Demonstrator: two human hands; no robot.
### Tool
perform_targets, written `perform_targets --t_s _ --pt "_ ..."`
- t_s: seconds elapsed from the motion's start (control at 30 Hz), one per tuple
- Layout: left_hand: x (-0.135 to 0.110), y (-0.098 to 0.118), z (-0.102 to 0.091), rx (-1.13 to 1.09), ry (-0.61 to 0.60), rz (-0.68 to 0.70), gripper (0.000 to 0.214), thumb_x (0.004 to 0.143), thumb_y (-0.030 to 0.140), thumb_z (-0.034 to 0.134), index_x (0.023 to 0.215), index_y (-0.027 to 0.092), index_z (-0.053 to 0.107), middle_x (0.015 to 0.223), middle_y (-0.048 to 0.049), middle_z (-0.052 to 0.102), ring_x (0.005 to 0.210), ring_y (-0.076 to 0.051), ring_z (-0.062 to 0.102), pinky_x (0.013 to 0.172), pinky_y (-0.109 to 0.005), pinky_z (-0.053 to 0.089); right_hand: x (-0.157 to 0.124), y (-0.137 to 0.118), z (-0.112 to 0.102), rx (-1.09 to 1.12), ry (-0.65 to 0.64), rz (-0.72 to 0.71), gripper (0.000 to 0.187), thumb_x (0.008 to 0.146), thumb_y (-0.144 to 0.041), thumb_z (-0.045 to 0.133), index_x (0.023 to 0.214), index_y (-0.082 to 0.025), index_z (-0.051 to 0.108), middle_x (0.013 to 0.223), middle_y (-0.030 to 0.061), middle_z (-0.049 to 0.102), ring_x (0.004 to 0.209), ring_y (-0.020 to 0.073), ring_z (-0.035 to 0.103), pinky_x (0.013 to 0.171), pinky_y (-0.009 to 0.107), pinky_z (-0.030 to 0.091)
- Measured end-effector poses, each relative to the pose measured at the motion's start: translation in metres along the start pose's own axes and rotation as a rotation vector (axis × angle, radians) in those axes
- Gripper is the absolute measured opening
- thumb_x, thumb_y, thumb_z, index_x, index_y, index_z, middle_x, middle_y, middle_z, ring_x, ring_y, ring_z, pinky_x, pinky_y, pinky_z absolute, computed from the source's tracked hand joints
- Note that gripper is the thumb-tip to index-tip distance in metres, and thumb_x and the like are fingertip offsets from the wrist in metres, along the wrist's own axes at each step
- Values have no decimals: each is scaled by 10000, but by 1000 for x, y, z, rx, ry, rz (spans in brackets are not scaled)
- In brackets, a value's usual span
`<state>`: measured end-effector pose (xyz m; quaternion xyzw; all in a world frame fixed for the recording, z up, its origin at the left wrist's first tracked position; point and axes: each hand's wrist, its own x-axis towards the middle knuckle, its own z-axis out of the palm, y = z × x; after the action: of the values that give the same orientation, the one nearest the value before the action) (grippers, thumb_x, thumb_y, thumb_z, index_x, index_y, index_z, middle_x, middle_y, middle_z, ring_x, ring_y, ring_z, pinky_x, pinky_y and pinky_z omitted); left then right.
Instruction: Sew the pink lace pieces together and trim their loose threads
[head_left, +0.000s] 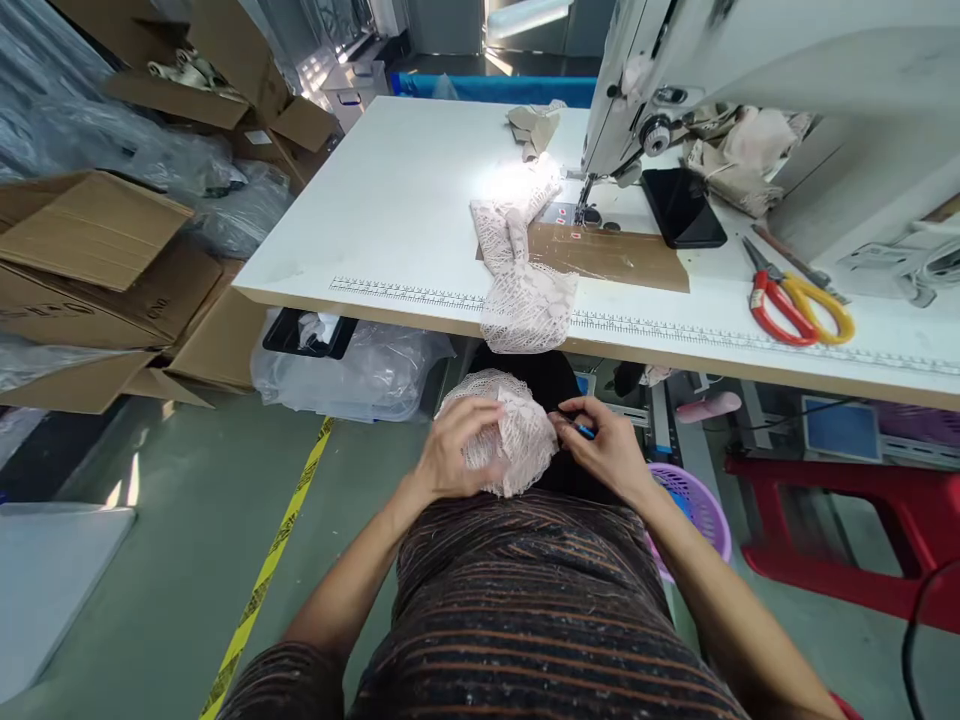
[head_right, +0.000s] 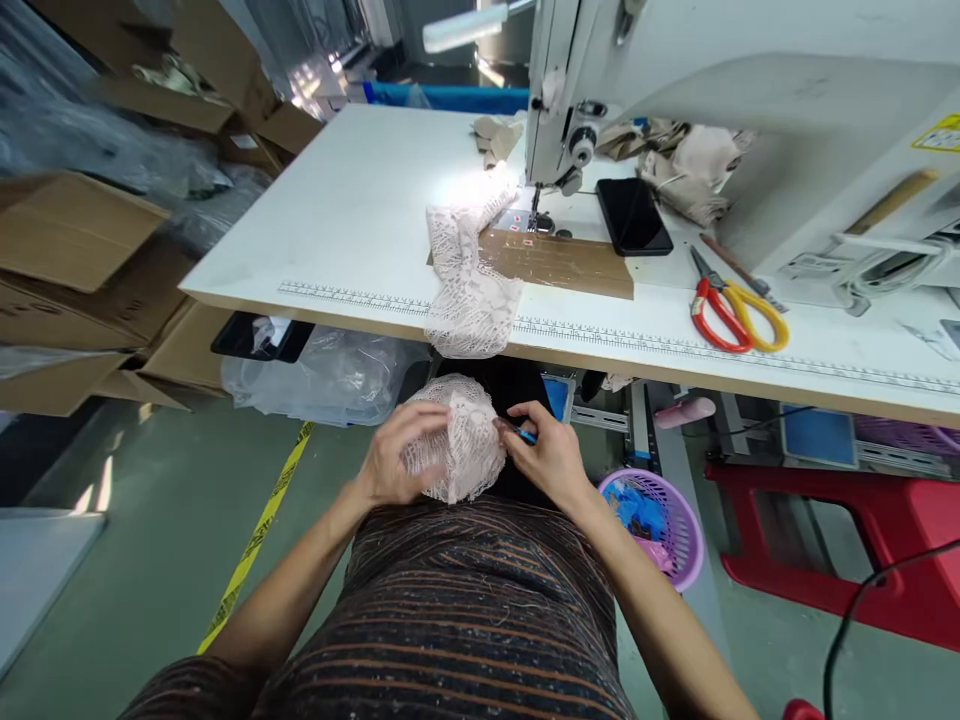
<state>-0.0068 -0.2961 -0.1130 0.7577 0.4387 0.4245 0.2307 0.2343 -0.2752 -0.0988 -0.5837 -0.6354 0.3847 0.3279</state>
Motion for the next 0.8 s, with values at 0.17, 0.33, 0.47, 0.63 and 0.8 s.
perform_targets --t_s 0.17,0.33,0.47,0.63,0.8 --pt "61 -14 13 -497 345 -548 511 676 448 869 1034 156 651 1063 -142 736 992 -242 705 903 -379 565 22 1 10 170 142 -54 423 890 -580 585 790 -176 662 543 2 630 494 128 522 529 253 418" --pt "74 2 37 -840 439 -593 380 687 404 857 934 159 704 982 -84 767 874 -182 710 811 -284 562 47 3 36 340 303 -51 544 906 -672 500 918 -165 697 757 71 751 441 114 480 460 265 401" --pt "47 12 39 -1220 676 -663 176 793 334 644 842 173 697 917 -65 774 948 -202 723 808 -294 588 62 -5 55 479 216 -81 577 892 -698 506 988 -163 697 844 89 764 435 105 490 469 274 433" --pt "30 11 39 -1347 689 -859 165 821 223 523 811 165 676 906 -67 775 949 -174 730 851 -290 601 69 -26 71 555 63 -78 592 874 -728 505 800 -167 679 545 0 594 398 102 444 439 260 390" --pt "27 11 43 -1325 492 -961 109 825 254 625 871 161 658 898 -58 753 819 -163 737 772 -290 612 67 -44 69 536 117 -106 489 809 -659 634 696 -183 619 529 -37 474 485 97 400 463 238 353"
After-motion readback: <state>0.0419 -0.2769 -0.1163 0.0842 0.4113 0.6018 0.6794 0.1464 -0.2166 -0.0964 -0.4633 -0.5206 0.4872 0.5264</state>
